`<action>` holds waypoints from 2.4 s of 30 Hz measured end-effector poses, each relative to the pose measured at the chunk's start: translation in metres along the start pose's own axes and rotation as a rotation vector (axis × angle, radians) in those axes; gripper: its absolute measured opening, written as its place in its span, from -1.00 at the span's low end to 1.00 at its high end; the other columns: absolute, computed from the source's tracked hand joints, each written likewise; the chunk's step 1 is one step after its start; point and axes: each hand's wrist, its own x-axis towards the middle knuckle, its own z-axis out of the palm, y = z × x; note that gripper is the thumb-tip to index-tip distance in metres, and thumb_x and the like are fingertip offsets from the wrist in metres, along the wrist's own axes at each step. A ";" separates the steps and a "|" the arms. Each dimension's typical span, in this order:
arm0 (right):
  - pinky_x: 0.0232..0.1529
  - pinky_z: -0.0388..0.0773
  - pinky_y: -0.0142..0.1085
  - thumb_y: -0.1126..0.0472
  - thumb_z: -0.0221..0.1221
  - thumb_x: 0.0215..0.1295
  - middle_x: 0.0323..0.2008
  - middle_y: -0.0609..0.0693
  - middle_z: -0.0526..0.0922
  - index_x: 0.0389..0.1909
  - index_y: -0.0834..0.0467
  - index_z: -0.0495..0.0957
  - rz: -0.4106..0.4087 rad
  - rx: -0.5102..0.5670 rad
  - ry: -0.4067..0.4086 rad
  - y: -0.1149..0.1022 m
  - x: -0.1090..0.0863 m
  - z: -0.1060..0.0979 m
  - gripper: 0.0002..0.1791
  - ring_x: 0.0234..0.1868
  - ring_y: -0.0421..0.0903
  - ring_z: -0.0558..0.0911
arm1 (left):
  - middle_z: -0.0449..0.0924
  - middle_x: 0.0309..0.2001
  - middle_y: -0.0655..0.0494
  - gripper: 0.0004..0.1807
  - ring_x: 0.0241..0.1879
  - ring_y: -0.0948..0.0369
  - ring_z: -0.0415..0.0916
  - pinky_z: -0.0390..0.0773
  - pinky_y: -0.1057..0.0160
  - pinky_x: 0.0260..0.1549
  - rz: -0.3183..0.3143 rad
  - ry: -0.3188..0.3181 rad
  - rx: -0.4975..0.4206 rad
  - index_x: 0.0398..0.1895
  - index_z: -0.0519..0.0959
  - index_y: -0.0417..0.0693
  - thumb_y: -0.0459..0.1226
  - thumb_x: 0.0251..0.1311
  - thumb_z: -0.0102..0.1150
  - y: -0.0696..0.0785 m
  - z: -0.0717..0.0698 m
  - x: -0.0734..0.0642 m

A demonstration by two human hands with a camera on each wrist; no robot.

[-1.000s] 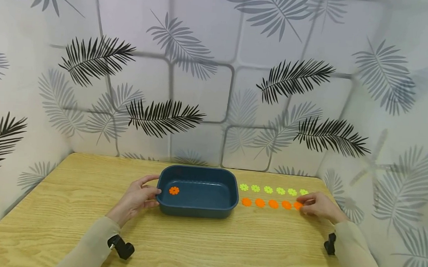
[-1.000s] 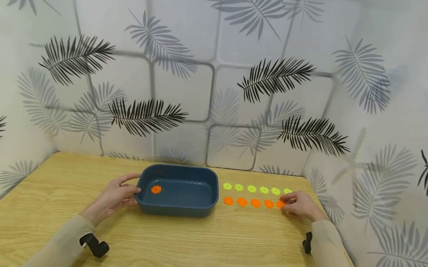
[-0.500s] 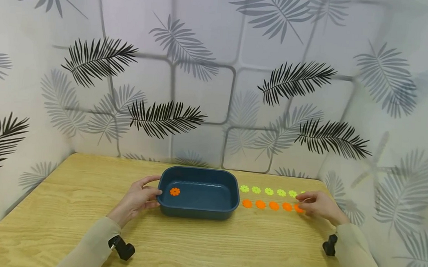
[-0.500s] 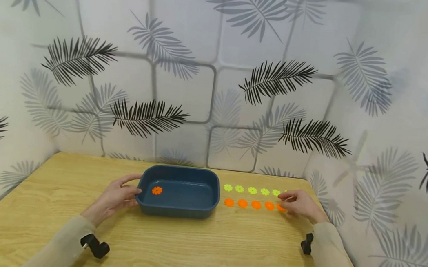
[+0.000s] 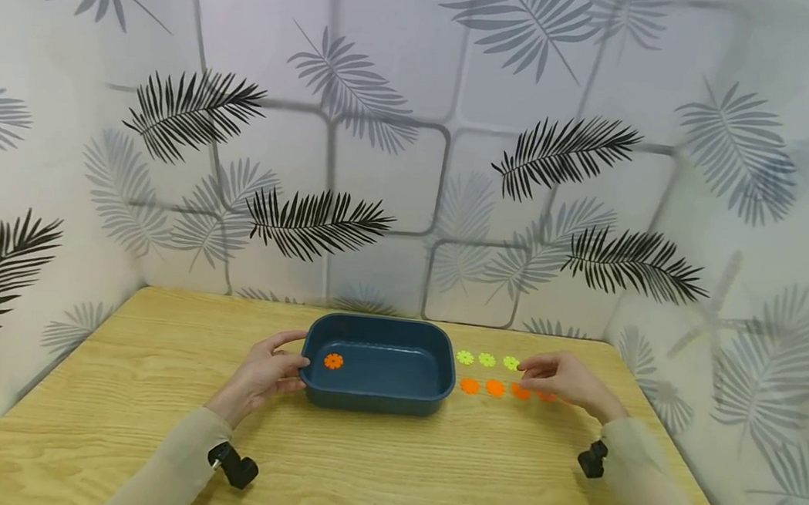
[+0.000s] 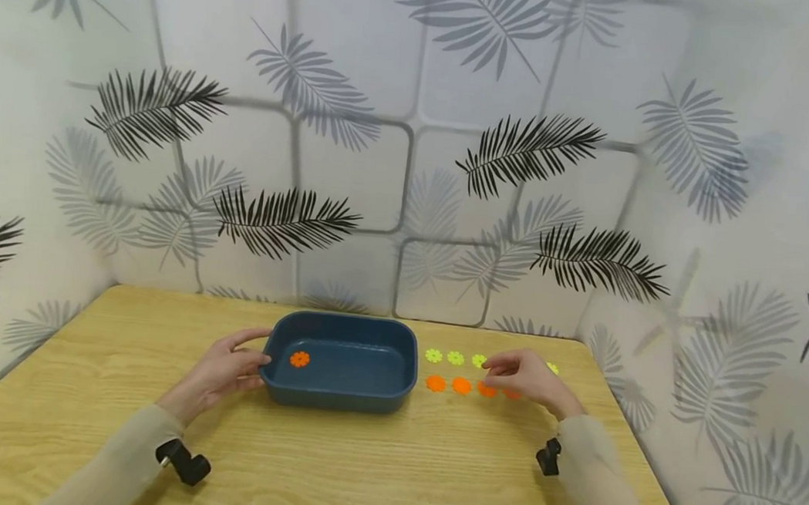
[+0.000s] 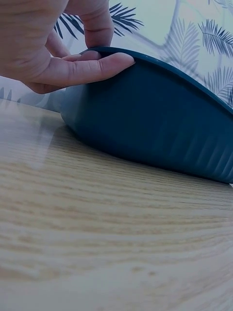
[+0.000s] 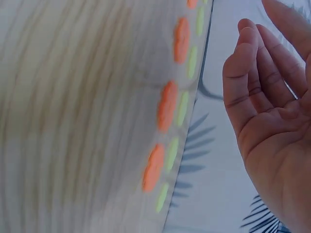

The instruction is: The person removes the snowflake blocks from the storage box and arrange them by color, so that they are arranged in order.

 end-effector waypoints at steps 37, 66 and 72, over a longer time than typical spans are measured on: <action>-0.19 0.60 -0.27 -0.07 0.26 0.29 -0.26 -0.17 0.73 -0.19 -0.09 0.72 -0.198 -0.079 0.051 -0.118 0.073 0.098 -0.80 -0.27 -0.17 0.65 | 0.58 -0.23 -0.07 -0.36 -0.43 0.18 0.60 0.69 0.26 -0.43 0.007 0.018 0.010 0.41 0.29 -0.01 -0.45 0.26 0.13 0.000 0.002 -0.001; -0.12 0.61 -0.38 0.22 0.23 0.34 -0.05 0.00 0.72 -0.01 0.16 0.68 -0.267 -0.063 -0.265 -0.162 0.124 0.180 -0.75 -0.14 -0.19 0.68 | 0.60 -0.18 -0.08 -0.37 -0.41 0.19 0.60 0.69 0.27 -0.42 0.012 0.003 0.006 0.43 0.27 -0.01 -0.43 0.29 0.11 -0.002 0.002 0.000; 0.01 0.58 -0.31 0.27 0.20 0.36 0.11 0.06 0.61 0.22 0.15 0.54 -0.241 -0.175 -0.331 -0.162 0.131 0.189 -0.59 0.01 -0.06 0.62 | 0.61 -0.20 -0.06 -0.36 -0.40 0.19 0.61 0.69 0.25 -0.39 0.008 -0.013 0.001 0.44 0.26 -0.02 -0.43 0.29 0.11 -0.001 0.001 -0.001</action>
